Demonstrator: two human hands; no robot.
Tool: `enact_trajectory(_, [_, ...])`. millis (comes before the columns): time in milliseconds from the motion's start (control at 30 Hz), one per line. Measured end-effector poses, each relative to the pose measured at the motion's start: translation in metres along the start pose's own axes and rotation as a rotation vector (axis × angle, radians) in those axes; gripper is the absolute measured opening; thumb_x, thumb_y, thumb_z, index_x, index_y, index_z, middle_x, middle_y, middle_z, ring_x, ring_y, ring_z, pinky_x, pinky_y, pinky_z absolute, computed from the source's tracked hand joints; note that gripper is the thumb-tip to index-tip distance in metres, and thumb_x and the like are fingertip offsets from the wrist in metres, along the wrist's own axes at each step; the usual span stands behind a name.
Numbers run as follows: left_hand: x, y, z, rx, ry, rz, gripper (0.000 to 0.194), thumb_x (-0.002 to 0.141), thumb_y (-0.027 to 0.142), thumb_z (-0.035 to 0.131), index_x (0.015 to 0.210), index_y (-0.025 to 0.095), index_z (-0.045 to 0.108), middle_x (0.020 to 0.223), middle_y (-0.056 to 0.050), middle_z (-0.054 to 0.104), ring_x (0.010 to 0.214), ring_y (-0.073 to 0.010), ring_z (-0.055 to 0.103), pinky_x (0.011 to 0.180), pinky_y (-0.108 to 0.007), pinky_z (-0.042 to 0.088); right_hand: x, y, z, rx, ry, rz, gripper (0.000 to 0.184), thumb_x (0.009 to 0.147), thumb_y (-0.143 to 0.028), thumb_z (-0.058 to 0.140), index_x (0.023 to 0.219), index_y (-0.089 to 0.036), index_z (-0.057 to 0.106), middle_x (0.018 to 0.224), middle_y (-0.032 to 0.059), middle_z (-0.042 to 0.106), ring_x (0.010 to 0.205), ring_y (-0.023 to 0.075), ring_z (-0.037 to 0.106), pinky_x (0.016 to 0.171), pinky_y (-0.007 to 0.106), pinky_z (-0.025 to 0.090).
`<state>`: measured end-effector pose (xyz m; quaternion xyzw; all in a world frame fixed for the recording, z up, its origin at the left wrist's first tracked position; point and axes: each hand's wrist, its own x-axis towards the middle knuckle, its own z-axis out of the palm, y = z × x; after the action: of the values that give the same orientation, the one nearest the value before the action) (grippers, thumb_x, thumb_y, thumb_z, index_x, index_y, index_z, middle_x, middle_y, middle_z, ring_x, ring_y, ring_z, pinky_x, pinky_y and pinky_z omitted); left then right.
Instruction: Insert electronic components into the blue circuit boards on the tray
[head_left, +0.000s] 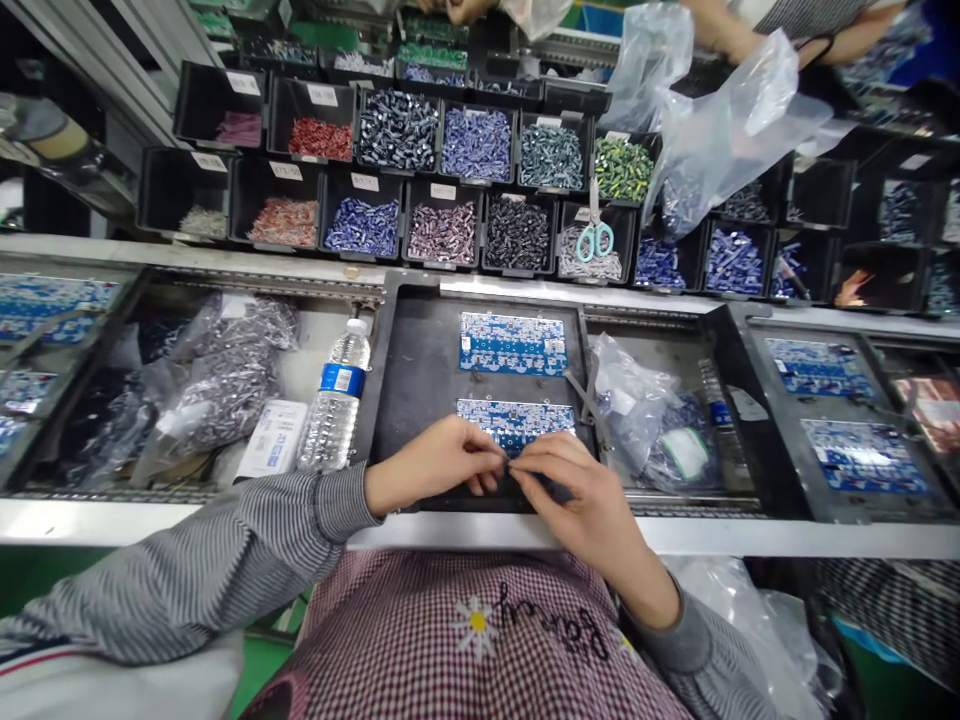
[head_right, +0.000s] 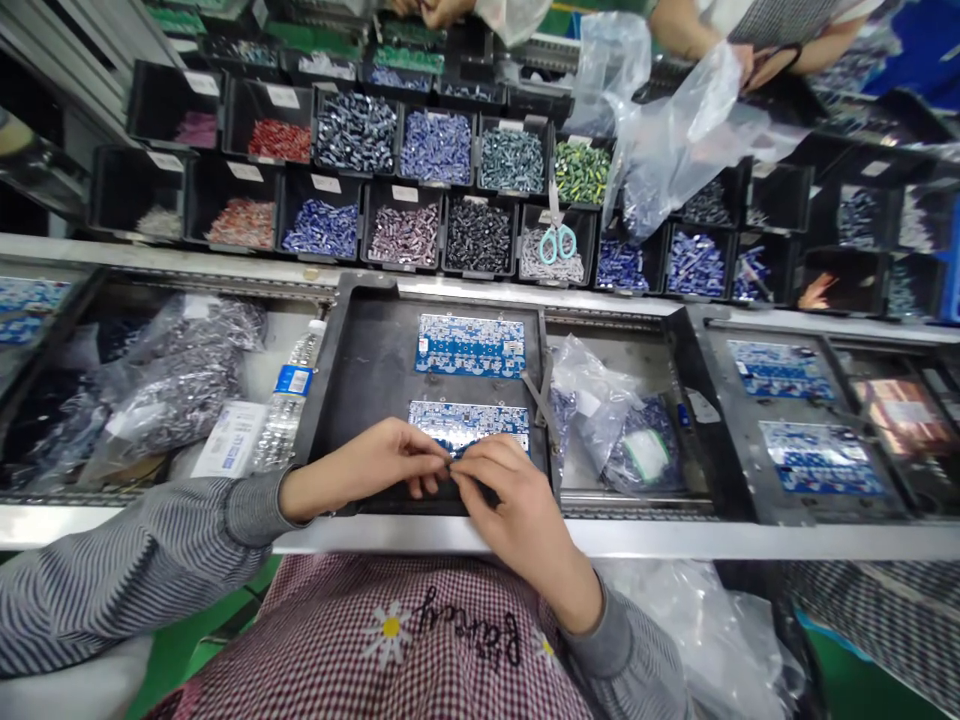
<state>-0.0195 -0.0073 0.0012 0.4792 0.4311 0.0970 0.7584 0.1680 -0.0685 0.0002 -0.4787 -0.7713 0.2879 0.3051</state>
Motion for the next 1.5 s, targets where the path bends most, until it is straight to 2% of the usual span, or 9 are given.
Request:
enact_trajectory(167, [0.0,0.002,-0.005,-0.118,0.073,-0.033,0.019,0.083,0.012,0.053,0.101,0.009,0.06,0.073,-0.006,0.068,0.058,-0.0123,0.063,0.056,-0.024,0.049,-0.007,0.016,0.004,-0.092,-0.073,-0.014,0.02,0.089,-0.009,0.045,0.092,-0.019,0.062,0.087,0.0067,0.063,0.089,0.0203,0.054,0.081,0.039,0.048])
enact_trajectory(300, [-0.002,0.005,-0.005,-0.143,0.071,-0.058,0.013,0.079,0.021,0.063,0.08,0.008,0.064,0.075,-0.008,0.068,0.067,-0.0144,0.064,0.058,-0.024,0.048,-0.009,0.024,0.007,-0.088,-0.088,-0.052,0.022,0.089,-0.008,0.044,0.094,-0.02,0.062,0.089,0.0069,0.063,0.09,0.0205,0.054,0.082,0.038,0.048])
enact_trajectory(500, [0.001,0.004,-0.001,0.01,0.137,0.018,0.012,0.072,0.023,0.07,0.07,0.011,0.071,0.057,0.0,0.059,0.052,-0.0079,0.047,0.047,-0.019,0.035,-0.01,0.028,0.008,-0.067,-0.081,-0.066,0.023,0.09,-0.008,0.043,0.095,-0.02,0.062,0.09,0.0071,0.063,0.091,0.0205,0.053,0.081,0.038,0.049])
enact_trajectory(700, [0.004,0.0,0.003,-0.057,0.069,-0.048,0.013,0.072,0.02,0.069,0.08,0.011,0.072,0.068,-0.004,0.066,0.058,-0.0112,0.057,0.053,-0.022,0.046,-0.013,0.028,0.008,-0.044,-0.013,-0.098,0.022,0.089,-0.011,0.048,0.099,-0.021,0.066,0.089,0.0064,0.063,0.091,0.0202,0.054,0.081,0.038,0.049])
enact_trajectory(900, [0.007,0.005,0.018,-0.245,-0.05,-0.145,0.016,0.075,0.024,0.069,0.078,0.008,0.069,0.074,-0.011,0.07,0.064,-0.0141,0.065,0.065,-0.027,0.052,-0.013,0.018,-0.003,0.039,0.145,-0.01,0.016,0.086,-0.016,0.057,0.097,-0.023,0.066,0.09,0.0046,0.065,0.092,0.0196,0.057,0.082,0.039,0.051])
enact_trajectory(1000, [0.011,0.007,0.021,-0.313,-0.064,-0.133,0.013,0.077,0.018,0.065,0.084,0.007,0.07,0.085,-0.012,0.071,0.077,-0.0156,0.067,0.077,-0.029,0.052,-0.017,0.023,-0.012,0.0,0.124,0.022,0.014,0.087,-0.015,0.055,0.094,-0.022,0.065,0.089,0.0052,0.064,0.091,0.0199,0.057,0.082,0.039,0.051])
enact_trajectory(1100, [0.014,0.007,0.019,-0.313,-0.016,-0.127,0.017,0.075,0.008,0.064,0.09,0.007,0.069,0.088,-0.012,0.071,0.083,-0.0169,0.068,0.083,-0.03,0.051,-0.022,0.031,-0.016,-0.072,0.058,0.061,0.015,0.088,-0.013,0.05,0.092,-0.02,0.063,0.089,0.0069,0.063,0.091,0.0212,0.056,0.083,0.041,0.05])
enact_trajectory(1300, [0.014,0.008,0.014,-0.299,0.013,-0.164,0.018,0.072,0.012,0.07,0.09,0.008,0.07,0.085,-0.012,0.071,0.078,-0.0181,0.068,0.076,-0.031,0.053,-0.024,0.037,-0.014,-0.088,0.002,0.051,0.016,0.089,-0.013,0.047,0.091,-0.02,0.061,0.088,0.0072,0.061,0.091,0.022,0.055,0.082,0.041,0.049])
enact_trajectory(1500, [0.017,0.008,0.016,-0.254,0.006,-0.106,0.012,0.074,0.012,0.068,0.086,0.009,0.071,0.079,-0.008,0.07,0.07,-0.0121,0.065,0.069,-0.024,0.051,-0.024,0.038,-0.013,-0.081,0.024,0.042,0.016,0.089,-0.013,0.048,0.091,-0.02,0.063,0.088,0.0071,0.063,0.091,0.0218,0.055,0.081,0.041,0.05])
